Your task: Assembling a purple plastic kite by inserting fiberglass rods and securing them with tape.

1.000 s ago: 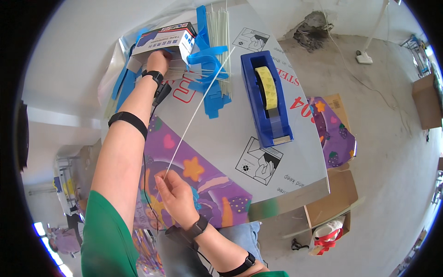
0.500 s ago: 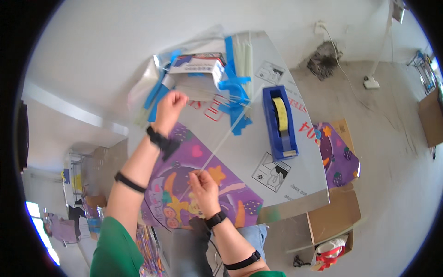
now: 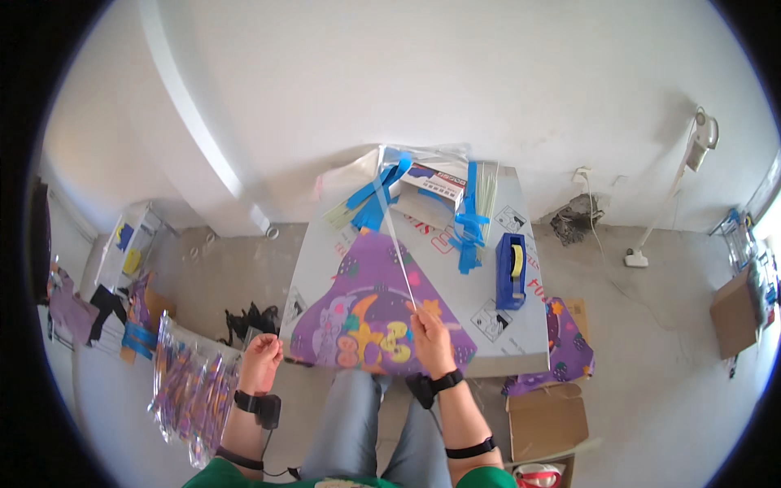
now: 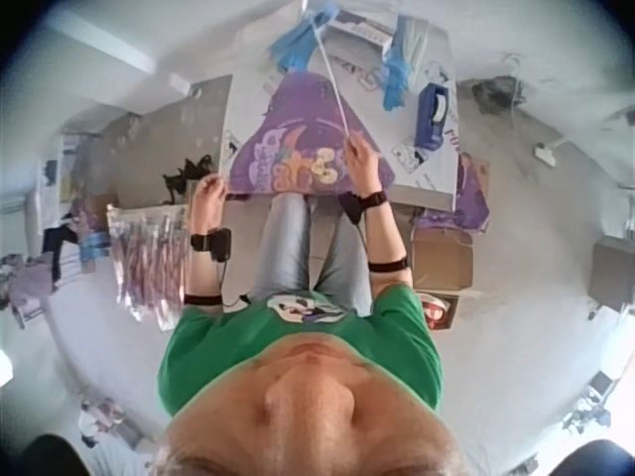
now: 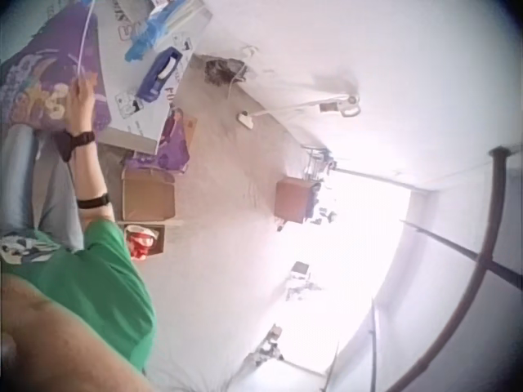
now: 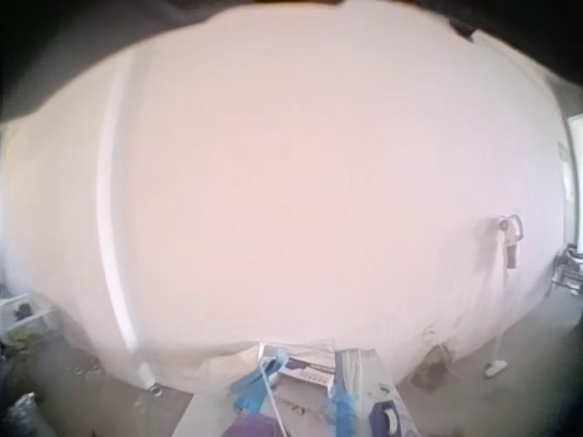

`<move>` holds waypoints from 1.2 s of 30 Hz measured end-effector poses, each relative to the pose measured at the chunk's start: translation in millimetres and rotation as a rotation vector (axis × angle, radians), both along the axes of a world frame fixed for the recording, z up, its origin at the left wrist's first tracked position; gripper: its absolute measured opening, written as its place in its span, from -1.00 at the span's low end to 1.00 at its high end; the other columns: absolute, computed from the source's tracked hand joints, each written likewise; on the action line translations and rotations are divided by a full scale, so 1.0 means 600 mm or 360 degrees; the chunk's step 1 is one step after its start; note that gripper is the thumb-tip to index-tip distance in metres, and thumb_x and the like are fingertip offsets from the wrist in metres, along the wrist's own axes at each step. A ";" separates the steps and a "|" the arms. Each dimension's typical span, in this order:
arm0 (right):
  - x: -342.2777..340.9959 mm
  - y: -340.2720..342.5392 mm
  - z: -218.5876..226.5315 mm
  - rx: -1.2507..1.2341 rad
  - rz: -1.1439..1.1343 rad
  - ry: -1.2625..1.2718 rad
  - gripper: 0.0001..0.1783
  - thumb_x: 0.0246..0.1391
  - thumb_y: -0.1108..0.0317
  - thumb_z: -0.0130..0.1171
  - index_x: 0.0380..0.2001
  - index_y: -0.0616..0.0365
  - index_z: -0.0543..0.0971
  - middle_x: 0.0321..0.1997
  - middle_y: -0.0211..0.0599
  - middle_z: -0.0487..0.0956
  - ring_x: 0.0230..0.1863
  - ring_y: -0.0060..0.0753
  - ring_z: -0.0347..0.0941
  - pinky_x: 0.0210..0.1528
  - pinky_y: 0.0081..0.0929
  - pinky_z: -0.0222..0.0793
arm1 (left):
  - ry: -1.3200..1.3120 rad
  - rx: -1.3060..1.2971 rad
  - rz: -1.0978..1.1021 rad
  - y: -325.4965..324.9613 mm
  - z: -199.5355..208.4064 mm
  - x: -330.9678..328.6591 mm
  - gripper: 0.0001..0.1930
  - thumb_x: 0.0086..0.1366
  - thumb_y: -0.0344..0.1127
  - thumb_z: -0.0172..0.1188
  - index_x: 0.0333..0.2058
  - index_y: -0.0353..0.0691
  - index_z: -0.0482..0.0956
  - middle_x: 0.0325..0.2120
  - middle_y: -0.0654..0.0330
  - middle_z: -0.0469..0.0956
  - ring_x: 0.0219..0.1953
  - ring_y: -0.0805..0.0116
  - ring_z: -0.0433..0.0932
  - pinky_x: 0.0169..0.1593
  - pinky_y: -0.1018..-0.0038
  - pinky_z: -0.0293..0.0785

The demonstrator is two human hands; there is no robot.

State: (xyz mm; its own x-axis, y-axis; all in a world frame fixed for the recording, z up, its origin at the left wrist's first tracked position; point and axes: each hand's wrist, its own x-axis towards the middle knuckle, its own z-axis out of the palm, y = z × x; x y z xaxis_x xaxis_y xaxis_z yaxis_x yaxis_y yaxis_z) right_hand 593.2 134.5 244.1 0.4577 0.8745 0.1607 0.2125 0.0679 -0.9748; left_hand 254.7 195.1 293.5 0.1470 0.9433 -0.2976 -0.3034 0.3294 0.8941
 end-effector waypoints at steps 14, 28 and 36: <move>-0.090 -0.419 0.170 -0.0384 0.0000 -0.0635 -0.71 -0.10 0.63 0.10 -0.25 0.19 0.60 -0.54 -0.31 0.44 -0.52 -0.47 0.35 -0.45 -0.59 0.24 | -0.0769 0.0007 -0.0353 -0.126 0.140 0.079 -0.87 0.24 -0.47 0.13 -0.24 -0.15 0.45 -0.28 0.26 0.50 -0.26 0.49 0.47 -0.07 0.55 0.37; -0.120 -0.454 0.181 -0.0284 -0.0050 -0.0821 -0.70 -0.14 0.67 0.13 -0.28 0.18 0.63 -0.57 -0.31 0.43 -0.56 -0.45 0.35 -0.49 -0.59 0.23 | -0.1046 -0.0060 -0.0381 -0.165 0.167 0.046 -0.90 0.25 -0.44 0.13 -0.25 -0.17 0.46 -0.25 0.27 0.51 -0.25 0.53 0.50 -0.07 0.58 0.42; -0.119 -0.439 0.183 -0.0172 -0.0065 -0.1140 -0.69 -0.18 0.62 0.18 -0.29 0.09 0.64 -0.62 -0.29 0.39 -0.62 -0.31 0.34 -0.55 -0.50 0.24 | -0.1048 -0.0082 -0.0322 -0.163 0.159 0.043 -0.90 0.25 -0.43 0.12 -0.25 -0.15 0.45 -0.27 0.29 0.50 -0.26 0.53 0.49 -0.09 0.58 0.40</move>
State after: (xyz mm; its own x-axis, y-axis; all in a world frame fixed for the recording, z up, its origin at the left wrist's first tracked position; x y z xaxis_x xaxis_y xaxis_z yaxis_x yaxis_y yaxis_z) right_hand 521.9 -128.8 354.1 0.3053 0.8869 0.3468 0.8016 -0.0427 -0.5964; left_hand 280.4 97.5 388.7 0.4843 0.8652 -0.1297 -0.7058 0.4739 0.5266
